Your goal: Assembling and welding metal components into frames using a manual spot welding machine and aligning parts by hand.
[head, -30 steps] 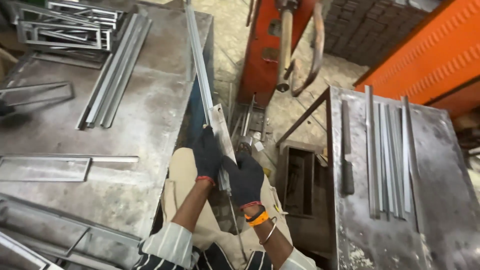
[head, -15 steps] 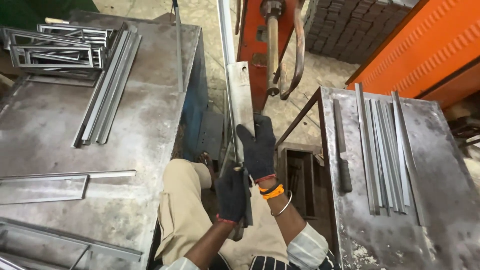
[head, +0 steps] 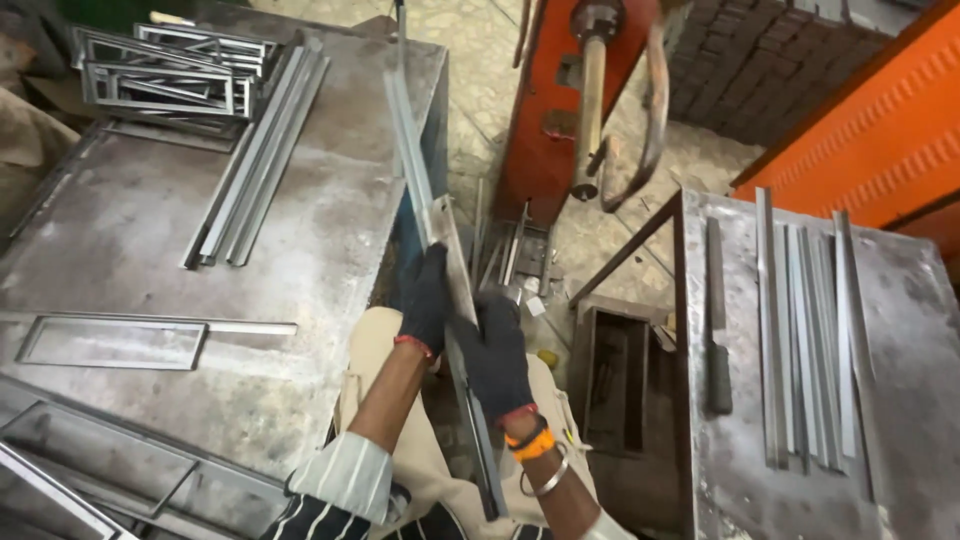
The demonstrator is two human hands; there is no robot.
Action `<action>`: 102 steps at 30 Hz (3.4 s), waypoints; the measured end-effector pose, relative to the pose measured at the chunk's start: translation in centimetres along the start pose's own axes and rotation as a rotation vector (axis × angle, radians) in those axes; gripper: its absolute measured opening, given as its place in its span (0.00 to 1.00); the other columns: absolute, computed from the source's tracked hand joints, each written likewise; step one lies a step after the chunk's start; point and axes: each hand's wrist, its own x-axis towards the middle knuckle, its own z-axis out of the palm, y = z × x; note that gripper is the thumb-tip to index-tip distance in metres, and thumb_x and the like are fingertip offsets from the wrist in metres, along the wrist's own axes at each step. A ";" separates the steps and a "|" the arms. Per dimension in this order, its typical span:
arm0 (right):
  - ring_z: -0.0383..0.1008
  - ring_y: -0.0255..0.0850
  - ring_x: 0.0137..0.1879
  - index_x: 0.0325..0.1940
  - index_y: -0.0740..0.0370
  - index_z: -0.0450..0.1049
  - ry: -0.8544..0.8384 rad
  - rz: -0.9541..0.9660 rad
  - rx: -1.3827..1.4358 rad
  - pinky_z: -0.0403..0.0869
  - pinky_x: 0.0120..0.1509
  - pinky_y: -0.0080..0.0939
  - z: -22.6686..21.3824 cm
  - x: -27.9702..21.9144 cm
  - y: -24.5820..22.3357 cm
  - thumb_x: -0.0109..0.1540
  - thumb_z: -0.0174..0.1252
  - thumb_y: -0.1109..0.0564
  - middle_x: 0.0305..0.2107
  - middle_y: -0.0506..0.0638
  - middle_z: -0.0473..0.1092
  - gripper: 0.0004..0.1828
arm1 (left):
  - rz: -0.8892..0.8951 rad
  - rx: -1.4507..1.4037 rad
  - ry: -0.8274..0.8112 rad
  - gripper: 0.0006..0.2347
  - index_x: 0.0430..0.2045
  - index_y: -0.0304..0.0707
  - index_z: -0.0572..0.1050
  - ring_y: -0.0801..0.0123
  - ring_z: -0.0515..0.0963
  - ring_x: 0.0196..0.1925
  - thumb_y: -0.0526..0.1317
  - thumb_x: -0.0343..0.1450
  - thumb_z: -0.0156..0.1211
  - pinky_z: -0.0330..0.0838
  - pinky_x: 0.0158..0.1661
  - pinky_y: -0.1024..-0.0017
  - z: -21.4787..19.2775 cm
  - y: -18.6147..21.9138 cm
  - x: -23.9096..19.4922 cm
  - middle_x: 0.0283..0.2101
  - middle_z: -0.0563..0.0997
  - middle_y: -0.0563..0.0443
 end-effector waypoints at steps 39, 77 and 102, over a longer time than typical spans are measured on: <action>0.52 0.30 0.15 0.41 0.52 0.74 -0.341 1.264 0.931 0.52 0.18 0.33 1.7 -3.7 2.3 0.63 0.40 0.27 0.18 0.43 0.65 0.31 | -0.467 1.373 0.628 0.35 0.63 0.29 0.65 0.37 0.74 0.62 0.60 0.68 0.59 0.63 0.62 0.42 -32.7 -9.6 7.5 0.61 0.74 0.30; 0.61 0.34 0.18 0.39 0.55 0.68 -0.153 0.963 0.891 0.60 0.20 0.35 -0.8 -5.7 4.1 0.69 0.49 0.38 0.21 0.45 0.60 0.19 | 0.189 -0.194 -0.140 0.21 0.63 0.35 0.57 0.67 0.77 0.21 0.30 0.75 0.54 0.77 0.21 0.67 -9.7 12.2 3.5 0.42 0.83 0.40; 0.58 0.35 0.09 0.27 0.59 0.68 0.143 0.626 0.707 0.53 0.13 0.36 -9.8 -7.2 -3.1 0.69 0.49 0.40 0.08 0.47 0.61 0.24 | -0.152 -0.125 -0.439 0.17 0.64 0.25 0.73 0.76 0.64 0.15 0.30 0.79 0.58 0.56 0.16 0.74 3.4 6.0 -5.4 0.26 0.71 0.44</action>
